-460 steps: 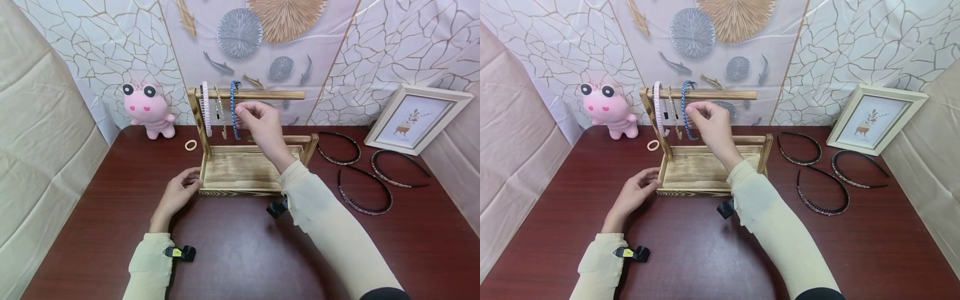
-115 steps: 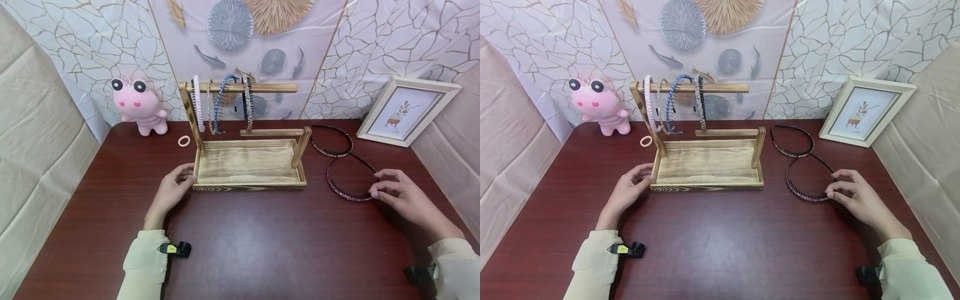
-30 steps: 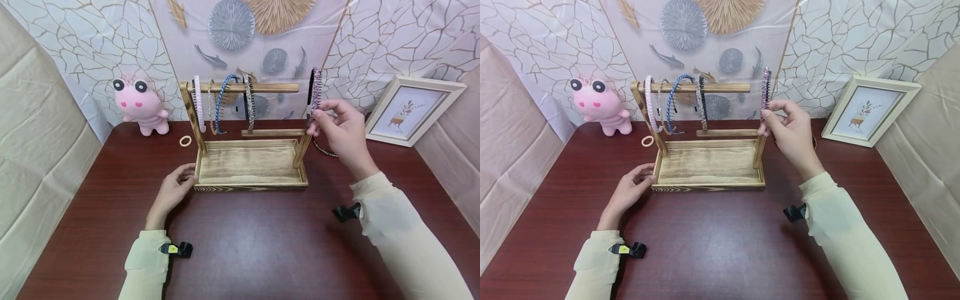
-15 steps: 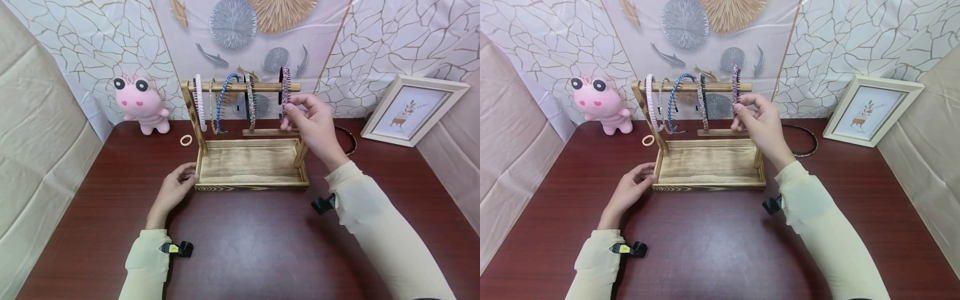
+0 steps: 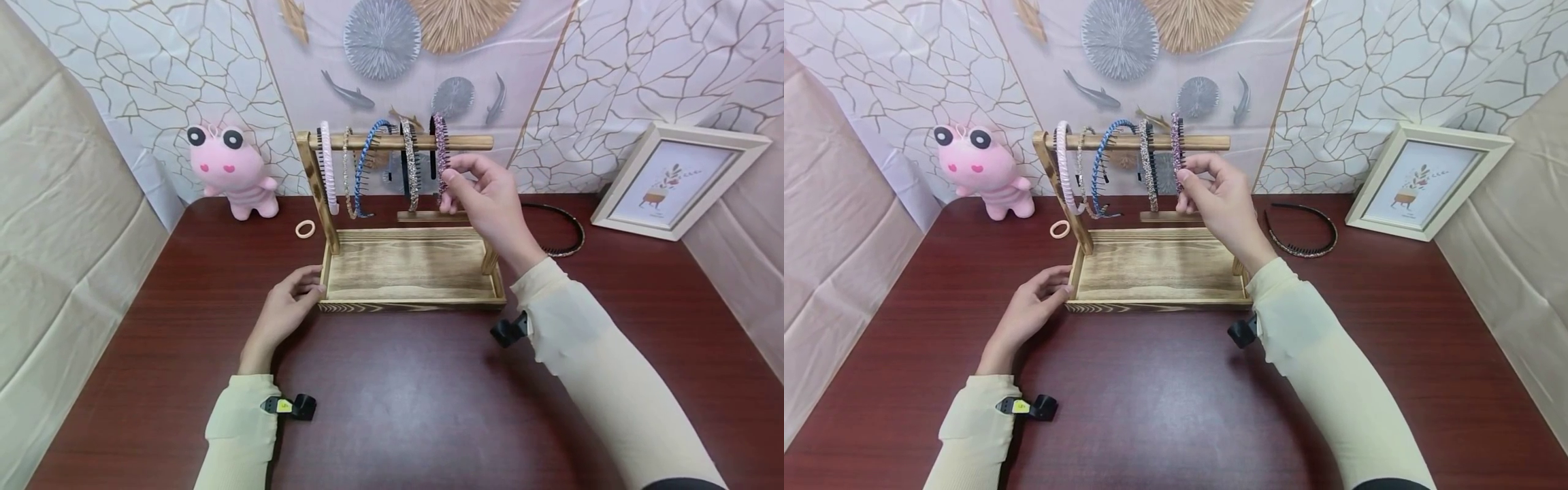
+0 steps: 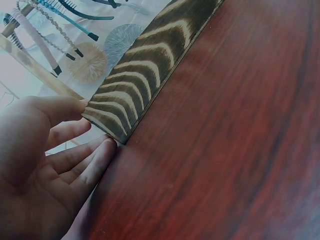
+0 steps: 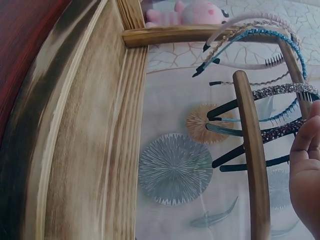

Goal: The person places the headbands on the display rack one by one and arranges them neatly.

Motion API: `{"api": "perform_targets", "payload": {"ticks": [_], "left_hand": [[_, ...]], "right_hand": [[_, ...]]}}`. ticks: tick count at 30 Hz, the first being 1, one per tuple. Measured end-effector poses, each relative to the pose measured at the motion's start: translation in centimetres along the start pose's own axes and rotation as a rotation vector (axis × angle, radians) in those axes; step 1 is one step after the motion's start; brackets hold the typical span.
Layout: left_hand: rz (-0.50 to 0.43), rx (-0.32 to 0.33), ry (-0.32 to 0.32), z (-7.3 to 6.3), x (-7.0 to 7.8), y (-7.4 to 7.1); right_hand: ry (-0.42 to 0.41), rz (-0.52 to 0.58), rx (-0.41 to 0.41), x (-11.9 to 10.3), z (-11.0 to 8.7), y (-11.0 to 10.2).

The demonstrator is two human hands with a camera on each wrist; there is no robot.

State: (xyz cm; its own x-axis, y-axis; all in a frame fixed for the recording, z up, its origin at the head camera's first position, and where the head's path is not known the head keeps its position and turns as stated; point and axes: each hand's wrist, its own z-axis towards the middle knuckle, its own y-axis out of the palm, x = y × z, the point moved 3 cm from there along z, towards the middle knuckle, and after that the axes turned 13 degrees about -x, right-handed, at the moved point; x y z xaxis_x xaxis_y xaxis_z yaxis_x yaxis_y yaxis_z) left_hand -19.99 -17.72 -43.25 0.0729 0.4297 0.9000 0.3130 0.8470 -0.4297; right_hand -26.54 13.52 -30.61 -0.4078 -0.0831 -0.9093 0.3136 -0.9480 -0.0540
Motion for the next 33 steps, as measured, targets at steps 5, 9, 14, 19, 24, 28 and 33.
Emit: {"api": "perform_targets", "payload": {"ticks": [5, 9, 14, 19, 24, 28, 33], "left_hand": [[0.000, 0.007, 0.001, 0.8, -2.3, -0.1], [-0.003, 0.004, 0.013, 0.8, -2.4, -0.1], [-0.005, 0.005, 0.017, 0.9, -2.4, -0.2], [-0.008, 0.004, 0.015, 0.9, -2.5, -0.2], [-0.007, 0.004, 0.012, 0.9, -2.6, -0.3], [-0.003, 0.003, 0.006, 0.8, -2.3, -0.2], [-0.002, -0.007, -0.002, 0.2, -0.5, -0.1]], "right_hand": [[0.033, 0.024, 0.014, 0.4, 0.1, 0.1], [0.054, -0.006, 0.029, 0.5, 0.1, 0.1], [0.054, -0.027, 0.026, 0.4, 0.1, 0.0], [0.047, -0.023, 0.017, 0.3, 0.0, -0.1], [0.052, -0.010, 0.000, 0.1, -0.4, -0.5], [0.058, -0.024, 0.003, -0.2, -1.0, -1.5], [0.043, -0.029, 0.043, -0.9, -2.4, -3.7]]}}
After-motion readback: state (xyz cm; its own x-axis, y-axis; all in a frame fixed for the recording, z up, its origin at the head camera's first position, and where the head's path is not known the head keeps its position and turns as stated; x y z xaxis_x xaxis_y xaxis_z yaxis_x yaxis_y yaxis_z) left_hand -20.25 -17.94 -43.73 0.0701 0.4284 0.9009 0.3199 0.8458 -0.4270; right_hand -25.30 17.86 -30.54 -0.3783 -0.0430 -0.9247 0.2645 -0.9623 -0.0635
